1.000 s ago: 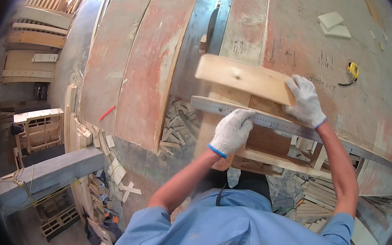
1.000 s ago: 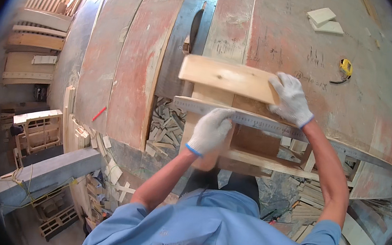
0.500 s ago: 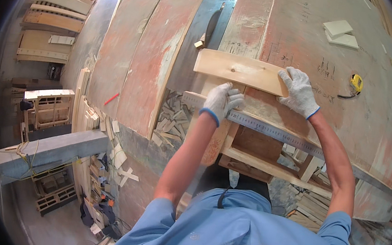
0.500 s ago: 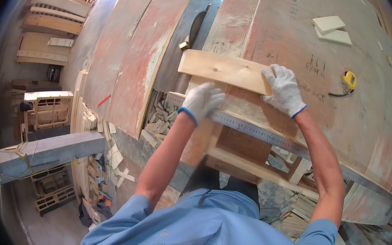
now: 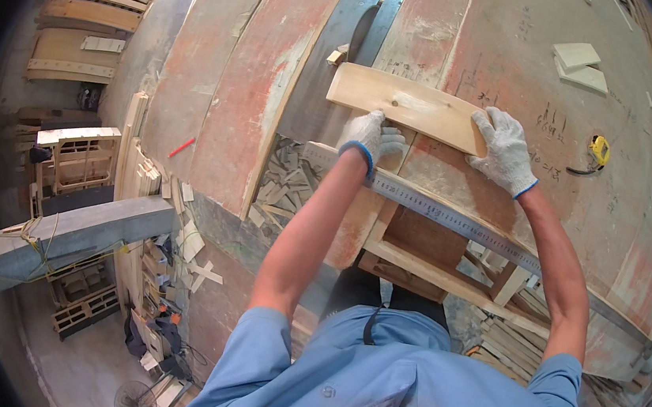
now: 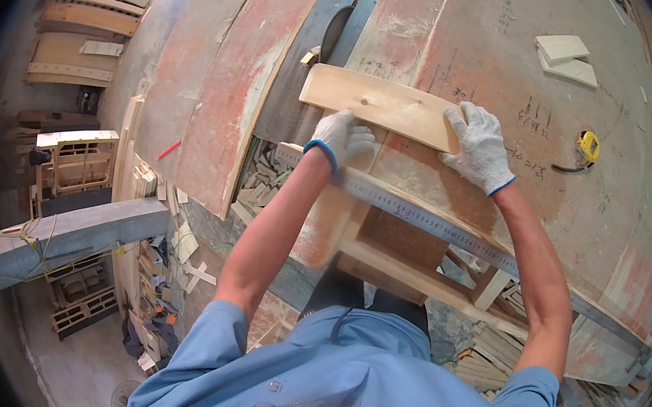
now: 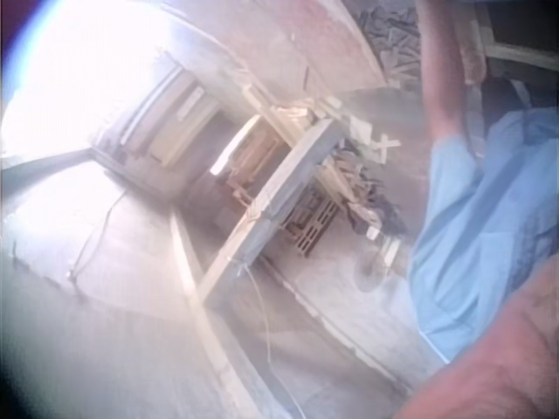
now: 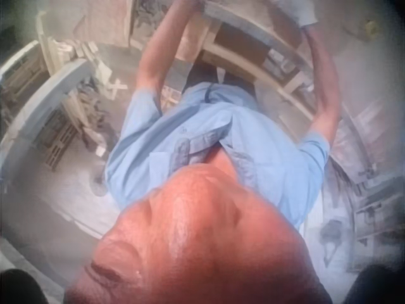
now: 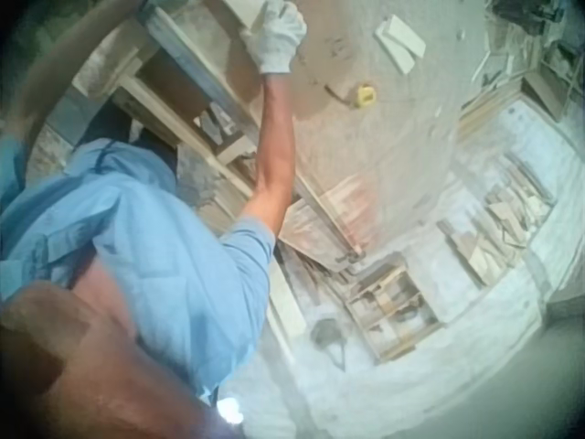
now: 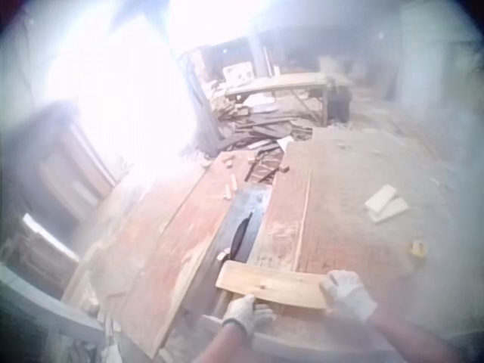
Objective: The person uses a table saw to cut small wooden pieces, measures them with a tape measure, and assembles them into a wooden frame. The person then uses a nail gun to fasten the pieces together.
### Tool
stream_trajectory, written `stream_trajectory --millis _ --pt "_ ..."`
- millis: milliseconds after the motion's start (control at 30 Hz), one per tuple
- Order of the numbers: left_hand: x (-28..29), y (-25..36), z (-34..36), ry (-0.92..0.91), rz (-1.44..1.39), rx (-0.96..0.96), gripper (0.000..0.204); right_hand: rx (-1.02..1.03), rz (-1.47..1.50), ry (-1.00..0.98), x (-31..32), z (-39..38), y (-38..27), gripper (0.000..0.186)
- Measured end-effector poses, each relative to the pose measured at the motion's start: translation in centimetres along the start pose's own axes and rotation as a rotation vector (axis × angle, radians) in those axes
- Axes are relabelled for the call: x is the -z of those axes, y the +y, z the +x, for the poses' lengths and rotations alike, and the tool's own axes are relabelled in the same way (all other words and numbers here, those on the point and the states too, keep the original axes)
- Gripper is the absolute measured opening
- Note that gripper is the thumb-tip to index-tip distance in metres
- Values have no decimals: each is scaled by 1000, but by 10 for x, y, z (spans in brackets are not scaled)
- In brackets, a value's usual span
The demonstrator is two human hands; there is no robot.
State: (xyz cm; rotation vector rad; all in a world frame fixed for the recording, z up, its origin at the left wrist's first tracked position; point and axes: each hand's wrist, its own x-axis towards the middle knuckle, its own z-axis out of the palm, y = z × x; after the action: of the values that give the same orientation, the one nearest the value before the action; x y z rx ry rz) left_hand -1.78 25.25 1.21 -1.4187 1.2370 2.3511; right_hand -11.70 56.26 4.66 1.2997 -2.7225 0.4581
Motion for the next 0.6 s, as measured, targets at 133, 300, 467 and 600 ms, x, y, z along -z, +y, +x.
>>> stream_trajectory --millis 133,300,467,600 --pt "5 4 8 -12 1 4 44 -18 25 -17 3 5 -2 92" --pt "-7 12 4 0 91 -13 44 -18 12 22 -3 4 3 93" --pt "-8 18 -3 42 187 -66 39 -73 32 -61 -2 8 -4 97" --pt "-22 12 -27 28 206 -134 27 0 8 -4 -4 5 5 97"
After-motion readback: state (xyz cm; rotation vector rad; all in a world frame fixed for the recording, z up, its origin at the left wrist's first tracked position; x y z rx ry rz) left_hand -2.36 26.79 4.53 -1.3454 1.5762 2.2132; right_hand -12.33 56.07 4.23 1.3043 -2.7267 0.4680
